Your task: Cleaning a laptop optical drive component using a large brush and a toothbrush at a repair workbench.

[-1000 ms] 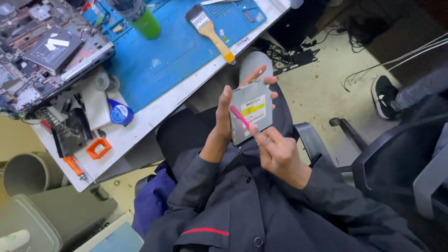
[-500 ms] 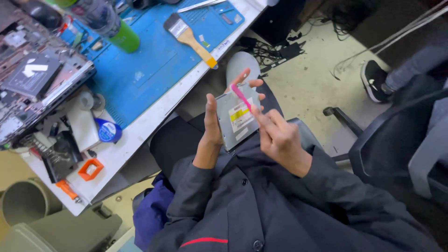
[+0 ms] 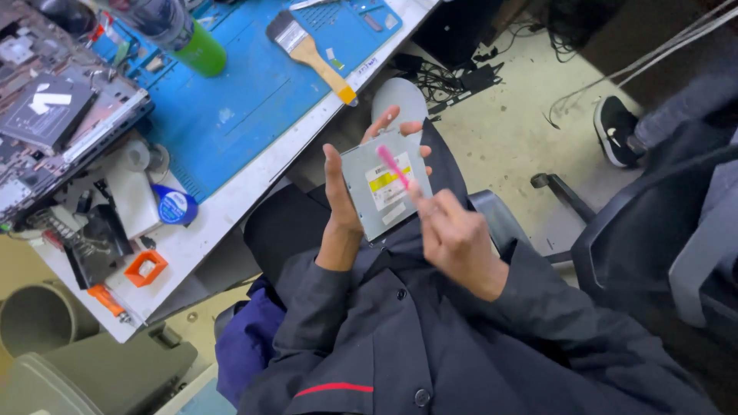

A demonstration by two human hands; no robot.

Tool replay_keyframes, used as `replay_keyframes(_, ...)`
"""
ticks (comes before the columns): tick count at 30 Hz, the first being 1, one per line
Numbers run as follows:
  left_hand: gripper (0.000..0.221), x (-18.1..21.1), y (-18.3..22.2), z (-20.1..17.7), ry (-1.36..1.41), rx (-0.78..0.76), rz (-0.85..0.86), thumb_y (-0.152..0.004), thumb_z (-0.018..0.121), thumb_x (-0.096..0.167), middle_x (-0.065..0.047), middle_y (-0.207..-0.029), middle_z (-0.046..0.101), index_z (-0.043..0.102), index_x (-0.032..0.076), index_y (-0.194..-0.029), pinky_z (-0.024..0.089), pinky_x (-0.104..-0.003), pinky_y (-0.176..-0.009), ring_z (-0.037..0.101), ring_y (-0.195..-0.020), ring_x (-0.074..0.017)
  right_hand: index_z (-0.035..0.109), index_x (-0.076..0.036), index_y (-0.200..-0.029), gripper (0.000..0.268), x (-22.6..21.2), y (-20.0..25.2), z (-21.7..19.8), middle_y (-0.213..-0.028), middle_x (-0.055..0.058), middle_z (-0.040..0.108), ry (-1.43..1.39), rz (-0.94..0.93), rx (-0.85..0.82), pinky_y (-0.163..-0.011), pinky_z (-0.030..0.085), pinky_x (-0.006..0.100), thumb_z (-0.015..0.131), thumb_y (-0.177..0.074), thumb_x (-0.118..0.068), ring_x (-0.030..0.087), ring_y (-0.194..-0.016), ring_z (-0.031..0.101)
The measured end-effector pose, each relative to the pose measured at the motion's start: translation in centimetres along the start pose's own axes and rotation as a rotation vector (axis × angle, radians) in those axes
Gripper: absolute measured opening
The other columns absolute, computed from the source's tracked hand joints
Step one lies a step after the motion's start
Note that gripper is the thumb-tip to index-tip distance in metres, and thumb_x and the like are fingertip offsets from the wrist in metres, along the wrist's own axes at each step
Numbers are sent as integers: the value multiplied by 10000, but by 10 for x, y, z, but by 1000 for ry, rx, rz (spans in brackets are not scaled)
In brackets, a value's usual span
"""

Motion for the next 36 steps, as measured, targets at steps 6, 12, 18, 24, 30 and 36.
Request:
replay_keyframes(6,1087,-7,3,16,21,7,14,-911,322,861,-231,-1600,391,144,101,-1666,429,-612,-1165,518,-1411,-429,763,-115,-1253,323,19,-8,2,-743,-25,483,-49,70,26,-430,451,310,611,-990,-4,316,-516,561)
replay_keyframes(12,1116,-15,2,14,91,68,43,-913,367,855,-256,-1565,436,187,48,-1662,476,-589,-1120,578,-1344,-428,747,-91,-970,112,-11,-18,-3,-690,23,472,-89,102,-46,-443,439,418,647,-958,-41,368,-585,584)
replay_keyframes(18,1119,-19,6,9,94,59,33,-903,361,860,-261,-1574,412,184,63,-1669,461,-592,-1125,549,-1361,-462,786,-188,-1036,165,-19,3,0,-712,-46,542,-149,102,-75,-440,478,355,679,-937,-109,299,-566,616)
replay_keyframes(24,1096,-16,0,2,115,69,70,-936,409,810,-274,-1592,400,150,46,-1677,475,-600,-1116,550,-1363,-463,766,-172,-1239,307,-17,16,3,-753,-3,557,-166,125,-54,-489,504,350,625,-977,-96,315,-604,621)
replay_keyframes(30,1071,-1,0,1,86,83,85,-931,418,804,-247,-1618,384,125,99,-1683,451,-606,-1151,526,-1393,-460,760,-62,-1045,144,-8,-9,-2,-687,45,489,-189,138,-21,-465,462,380,623,-1004,-42,381,-582,569)
replay_keyframes(36,1075,2,4,10,58,122,62,-894,435,800,-254,-1663,294,67,174,-1686,410,-636,-1162,487,-1407,-491,729,-48,-1235,285,28,-7,4,-689,62,445,-151,115,22,-430,403,169,571,-1004,9,376,-584,573)
Point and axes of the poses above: each hand's wrist, its own y-axis away from the middle knuckle, its own z-axis out of the palm, x = y × z, the point moved 2 cm from there along -y, towards the middle knuckle
